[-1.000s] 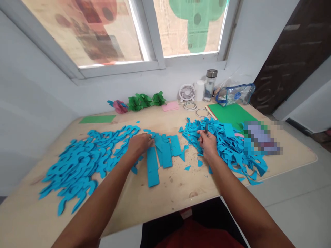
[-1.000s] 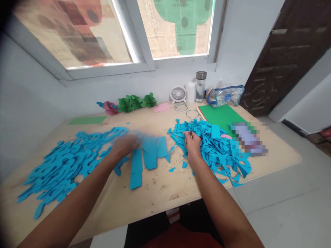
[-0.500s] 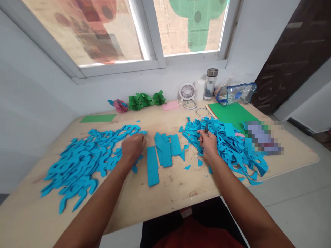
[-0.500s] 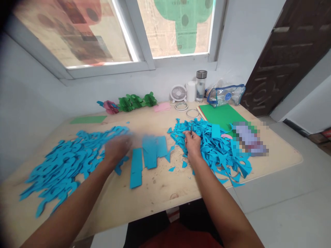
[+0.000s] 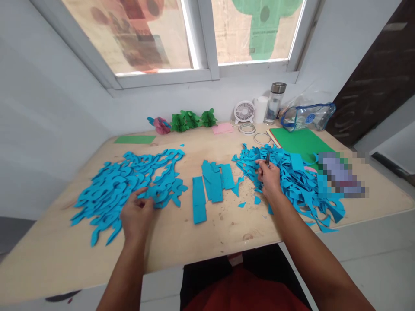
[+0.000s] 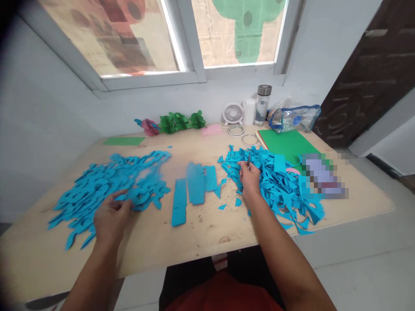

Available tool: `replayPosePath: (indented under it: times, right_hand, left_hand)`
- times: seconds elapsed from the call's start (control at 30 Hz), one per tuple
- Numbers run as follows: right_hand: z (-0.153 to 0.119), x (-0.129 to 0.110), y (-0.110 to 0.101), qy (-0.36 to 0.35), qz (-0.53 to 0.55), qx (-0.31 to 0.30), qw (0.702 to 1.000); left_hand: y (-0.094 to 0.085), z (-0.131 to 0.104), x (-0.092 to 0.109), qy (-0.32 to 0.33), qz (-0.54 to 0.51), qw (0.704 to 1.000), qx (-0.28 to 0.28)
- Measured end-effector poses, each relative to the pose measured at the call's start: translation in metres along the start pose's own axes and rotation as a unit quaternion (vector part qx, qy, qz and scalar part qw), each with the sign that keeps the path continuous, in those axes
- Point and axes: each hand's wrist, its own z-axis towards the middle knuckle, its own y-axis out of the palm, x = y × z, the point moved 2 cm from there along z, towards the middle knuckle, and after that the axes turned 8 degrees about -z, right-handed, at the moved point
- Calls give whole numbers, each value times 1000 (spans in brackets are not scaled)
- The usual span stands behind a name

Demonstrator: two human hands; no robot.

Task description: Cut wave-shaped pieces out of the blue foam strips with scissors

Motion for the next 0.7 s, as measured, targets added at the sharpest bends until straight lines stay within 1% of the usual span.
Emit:
replayPosePath:
  times: [0.07,0.13,0.2,0.23,0.3,0.37,0.4,0.43,0.5,0.57,0.63,0.7]
  right_hand:
    - [0,0,0,0,0,0,1000]
    - [0,0,0,-2,-1,-3,1000]
    - [1,1,0,-7,-4,-8,1000]
    - [1,2,0,-10,-7,-11,1000]
    - [2,3,0,-16,-11,-15,1000]
    - [2,3,1,-16,-12,-16,1000]
    - [2,3,1,-15,-10,-16,1000]
    - [2,3,1,-14,-7,-15,1000]
    - [2,3,1,-10,-3,-13,1000]
    - [2,2,1,-7,-3,-9,1000]
    - [2,3,1,-7,-5,-6,1000]
    - [2,3,1,-8,-8,-7,1000]
  left_hand:
    - [-4,-3,0,18,97,995,-10]
    - [-6,-5,1,22,166,985,-45]
    - [-7,-6,2,21,212,974,-79]
    - [-7,-7,2,22,227,970,-87]
    - [-5,-7,6,31,242,966,-82]
    - [1,-5,13,60,224,970,-71]
    - [7,-3,20,86,200,973,-75]
    - [14,-1,27,113,170,975,-91]
    - [34,5,44,170,134,965,-146]
    - [58,11,61,214,122,945,-214]
    - [84,17,75,238,132,919,-285]
    - [108,23,86,263,161,893,-326]
